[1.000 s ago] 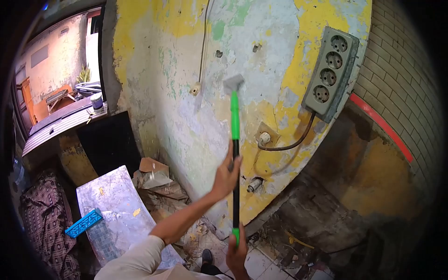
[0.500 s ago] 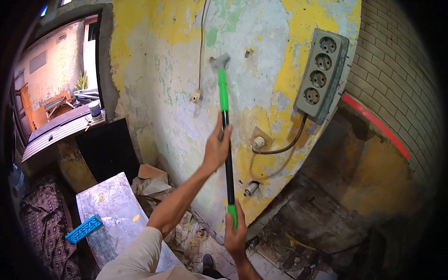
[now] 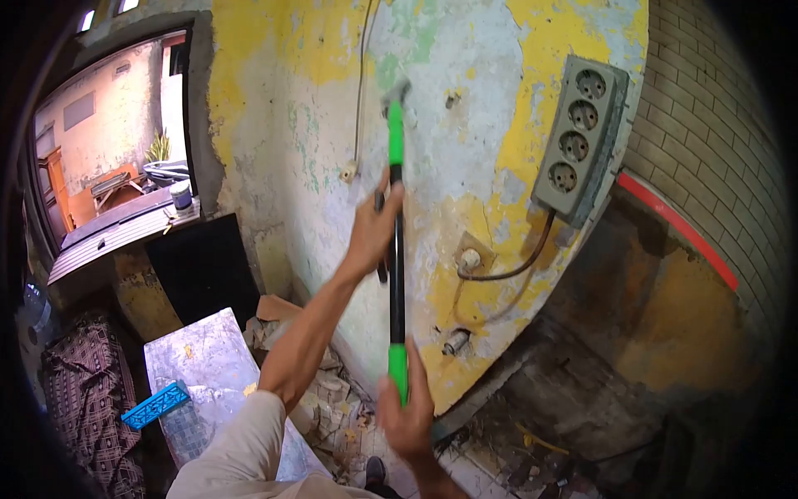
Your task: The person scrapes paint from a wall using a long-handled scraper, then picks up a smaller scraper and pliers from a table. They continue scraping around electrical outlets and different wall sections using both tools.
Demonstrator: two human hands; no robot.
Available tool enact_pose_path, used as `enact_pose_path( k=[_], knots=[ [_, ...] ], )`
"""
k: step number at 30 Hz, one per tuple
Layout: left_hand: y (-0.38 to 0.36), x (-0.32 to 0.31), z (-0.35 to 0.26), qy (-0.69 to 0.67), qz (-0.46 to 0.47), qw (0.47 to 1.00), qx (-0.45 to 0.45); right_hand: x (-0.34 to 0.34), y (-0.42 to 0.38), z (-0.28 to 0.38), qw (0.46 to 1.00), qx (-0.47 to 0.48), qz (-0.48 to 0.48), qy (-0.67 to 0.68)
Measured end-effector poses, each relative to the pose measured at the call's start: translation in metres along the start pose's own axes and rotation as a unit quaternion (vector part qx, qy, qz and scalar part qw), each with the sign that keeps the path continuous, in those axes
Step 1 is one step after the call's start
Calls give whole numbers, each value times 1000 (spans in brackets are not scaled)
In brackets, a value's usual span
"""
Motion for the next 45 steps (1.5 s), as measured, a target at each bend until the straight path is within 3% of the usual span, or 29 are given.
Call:
enact_pose_path(
  k=[1, 3, 7, 9, 10, 12, 13, 15, 18, 23, 25, 27, 29, 31, 32, 33, 35, 38, 39, 40, 42, 43, 45],
  knots=[
    [-14, -1, 5, 10, 2, 1000, -9, -2, -18, -12, 1000, -21, 2, 17],
    [-24, -4, 1, -26, 21, 996, 88, -7, -17, -22, 995, -41, -36, 80],
    [47, 8, 10, -6, -26, 999, -27, -12, 48, -7, 998, -16, -35, 46],
    [82, 17, -3, -8, 24, 998, 56, -20, 82, 17, 996, 25, -21, 77],
    [80, 17, -5, -4, 24, 998, 57, -17, 82, 14, 996, 24, -20, 81],
    [70, 17, -7, 43, 1, 998, 40, -13, 73, 6, 999, 32, -14, -12],
    [54, 15, -4, 33, -19, 999, -24, -14, 54, -7, 999, 35, -11, -13],
    [16, 14, 11, 12, -11, 1000, 26, -13, 21, -28, 981, 102, -64, -153],
    [35, 16, 24, -8, -28, 999, -25, -18, 40, -13, 980, 140, -65, -123],
    [148, 41, 23, -29, -42, 999, -3, -33, 144, 33, 974, 190, -38, -120],
    [138, 42, 19, 1, -28, 999, 37, -33, 147, 21, 966, 216, -50, -134],
    [107, 36, 22, 101, -42, 993, -53, -21, 120, -13, 967, 214, -49, -130],
    [68, 16, 38, 115, -52, 990, -70, -6, 70, -38, 980, 160, -66, -101],
    [31, -7, -4, 69, 25, 995, 72, -1, 44, -28, 984, 136, -83, -78],
    [34, -12, -8, 52, 1, 998, 28, 4, 38, -29, 988, 101, -101, -55],
    [43, -15, -8, 52, 4, 998, 30, 7, 44, -25, 988, 99, -104, -54],
    [83, -15, -34, 35, -7, 993, -112, 6, 76, 0, 980, 158, -81, -86],
    [158, -10, -63, 49, -24, 995, -85, -6, 156, 41, 957, 254, -96, -101],
    [206, -1, -50, 88, -52, 986, -131, -11, 184, 62, 928, 322, -120, -143],
    [227, 5, -60, 75, -60, 992, -78, -16, 207, 85, 892, 385, -148, -183],
    [286, 22, -56, 85, -82, 991, -63, -25, 245, 120, 953, 287, -58, -80],
    [332, 36, -32, 125, -99, 984, -76, -27, 256, 127, 954, 281, -60, -81],
    [323, 38, -46, 149, -84, 984, -47, -34, 269, 132, 953, 282, -49, -104]
  ],
)
Point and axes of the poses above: each hand's wrist, its own y-axis towards the middle knuckle, its own x-axis out of the back of the hand, z = x × y, the point moved 6 cm from there along y, towards the middle knuckle, and after that the axes turned 7 degrees about -y, right-handed, at the moved point
